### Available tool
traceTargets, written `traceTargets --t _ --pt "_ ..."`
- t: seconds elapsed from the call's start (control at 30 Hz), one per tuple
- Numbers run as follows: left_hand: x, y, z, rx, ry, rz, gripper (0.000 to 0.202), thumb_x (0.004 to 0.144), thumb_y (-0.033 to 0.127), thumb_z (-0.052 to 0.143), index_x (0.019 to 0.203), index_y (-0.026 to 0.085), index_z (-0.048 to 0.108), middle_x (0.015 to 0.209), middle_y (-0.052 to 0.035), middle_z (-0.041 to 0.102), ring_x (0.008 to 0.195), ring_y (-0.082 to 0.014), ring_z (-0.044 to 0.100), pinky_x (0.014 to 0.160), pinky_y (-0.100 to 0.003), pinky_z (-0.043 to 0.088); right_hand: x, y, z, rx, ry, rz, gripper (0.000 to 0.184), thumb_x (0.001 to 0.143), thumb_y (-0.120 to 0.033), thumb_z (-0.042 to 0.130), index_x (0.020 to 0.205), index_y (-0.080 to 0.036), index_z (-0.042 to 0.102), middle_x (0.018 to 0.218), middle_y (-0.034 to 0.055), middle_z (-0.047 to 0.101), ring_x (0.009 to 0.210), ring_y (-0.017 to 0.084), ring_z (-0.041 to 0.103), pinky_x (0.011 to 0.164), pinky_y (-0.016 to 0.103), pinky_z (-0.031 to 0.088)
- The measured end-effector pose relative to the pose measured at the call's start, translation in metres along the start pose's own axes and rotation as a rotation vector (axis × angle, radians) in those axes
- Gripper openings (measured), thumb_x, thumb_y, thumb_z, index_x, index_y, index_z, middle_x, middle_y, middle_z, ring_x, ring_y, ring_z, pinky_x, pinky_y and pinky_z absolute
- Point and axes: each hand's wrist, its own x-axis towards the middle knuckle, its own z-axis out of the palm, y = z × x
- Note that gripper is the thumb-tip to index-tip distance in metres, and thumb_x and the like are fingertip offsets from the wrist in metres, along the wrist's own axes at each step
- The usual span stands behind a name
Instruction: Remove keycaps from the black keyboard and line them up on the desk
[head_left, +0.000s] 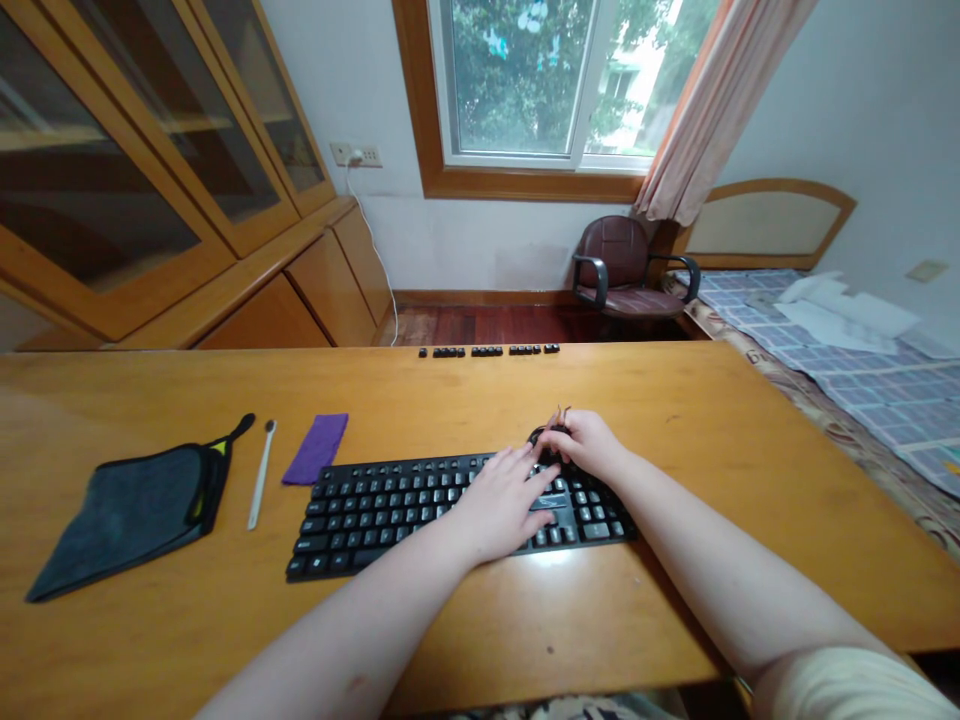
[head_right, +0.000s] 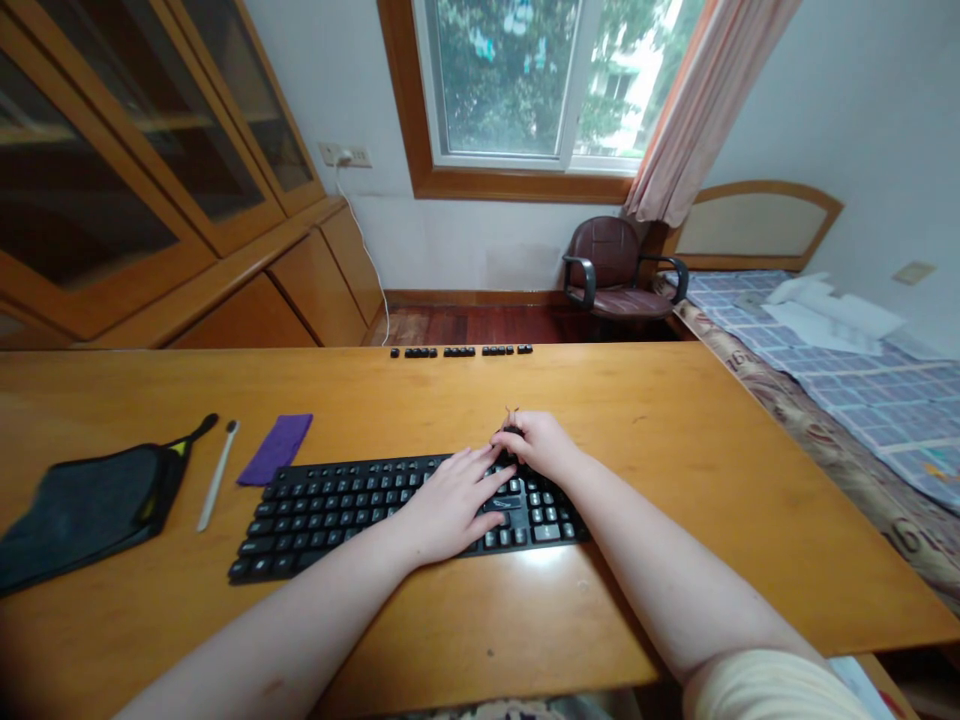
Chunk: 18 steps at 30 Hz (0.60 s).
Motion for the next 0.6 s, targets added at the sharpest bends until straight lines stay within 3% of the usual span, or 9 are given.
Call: traceTargets --t 0.13,0.27,0.43,0.6 --pt "0.0 0.0 0.001 0.111 -0.012 0.004 0.06 0.08 0.042 0.056 0.135 0.025 0.038 0.145 -0.0113 0.033 0.132 -0.028 0.031 0.108 -0.047 0.022 0.001 0.007 0.0 0.15 -0.122 -0.073 0.024 0.078 -0.039 0.063 0.072 -0.017 0.07 0.056 0.0006 0.064 0.052 0.012 0.058 0.056 0.023 0.044" --pt "0.0 0.001 0.001 0.165 -0.016 0.006 0.056 0.081 0.045 0.055 0.132 0.025 0.043 0.14 -0.0113 0.04 0.13 -0.0284 0.034 0.108 -0.046 0.024 0.003 0.013 0.003 0.339 -0.235 -0.138 0.022 0.07 -0.039 0.071 0.07 -0.017 0.07 0.072 0.003 0.071 0.069 0.016 0.065 0.069 0.026 0.048" --pt "0.0 0.001 0.0 0.171 -0.015 0.015 0.055 0.082 0.045 0.053 0.133 0.028 0.041 0.145 -0.0106 0.033 0.133 -0.0271 0.03 0.108 -0.047 0.023 0.001 0.015 0.008 0.494 -0.055 -0.064 0.028 0.075 -0.04 0.064 0.062 -0.015 0.064 0.063 0.0028 0.066 0.06 0.014 0.061 0.059 0.025 0.047" --pt "0.0 0.001 0.004 0.19 0.005 0.0 0.061 0.081 0.048 0.053 0.136 0.029 0.036 0.148 -0.0123 0.027 0.135 -0.0281 0.025 0.108 -0.048 0.023 0.0 0.006 0.013 0.344 0.079 0.036 0.031 0.078 -0.039 0.059 0.059 -0.014 0.061 0.057 0.002 0.063 0.055 0.012 0.056 0.055 0.023 0.044"
